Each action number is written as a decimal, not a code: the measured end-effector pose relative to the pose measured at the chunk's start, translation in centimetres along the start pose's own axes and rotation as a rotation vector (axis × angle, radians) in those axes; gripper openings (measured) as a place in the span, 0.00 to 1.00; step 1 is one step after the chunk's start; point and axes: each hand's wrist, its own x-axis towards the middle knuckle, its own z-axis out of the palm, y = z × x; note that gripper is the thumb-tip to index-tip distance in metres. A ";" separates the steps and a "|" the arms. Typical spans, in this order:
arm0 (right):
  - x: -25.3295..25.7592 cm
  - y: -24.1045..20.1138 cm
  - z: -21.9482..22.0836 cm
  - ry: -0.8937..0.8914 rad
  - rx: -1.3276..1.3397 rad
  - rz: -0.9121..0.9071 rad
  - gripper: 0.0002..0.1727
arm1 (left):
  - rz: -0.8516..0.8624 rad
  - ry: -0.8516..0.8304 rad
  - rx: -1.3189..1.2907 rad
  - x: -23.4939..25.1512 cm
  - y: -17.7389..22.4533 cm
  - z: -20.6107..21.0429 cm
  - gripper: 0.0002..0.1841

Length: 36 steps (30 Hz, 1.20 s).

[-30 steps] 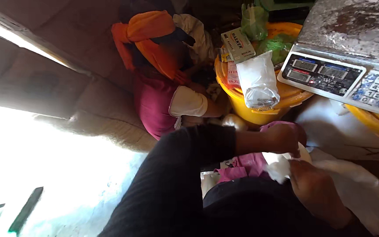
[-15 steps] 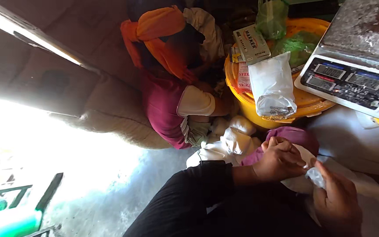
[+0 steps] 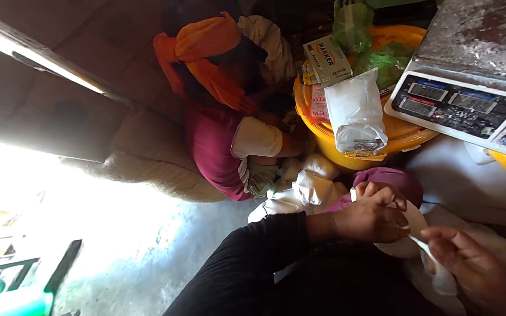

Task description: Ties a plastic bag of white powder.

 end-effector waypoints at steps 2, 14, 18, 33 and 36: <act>0.6 0.3 -0.7 -0.078 -0.202 -0.218 0.11 | 0.027 -0.004 -0.007 0.0 -0.3 -0.1 0.03; 6.4 3.7 -1.6 -0.183 -0.405 -0.491 0.22 | -0.142 -0.191 -0.171 0.9 -1.3 -1.5 0.05; 6.0 4.3 -1.5 -0.168 -0.380 -0.473 0.24 | -0.120 -0.277 -0.219 1.6 -1.8 -1.9 0.06; 4.3 5.4 2.2 0.213 -0.556 -0.617 0.19 | -0.036 -0.050 -0.108 0.4 -1.8 -0.7 0.04; 3.5 5.9 3.7 0.340 -0.593 -0.680 0.17 | 0.031 0.108 0.079 -0.5 -2.0 0.1 0.05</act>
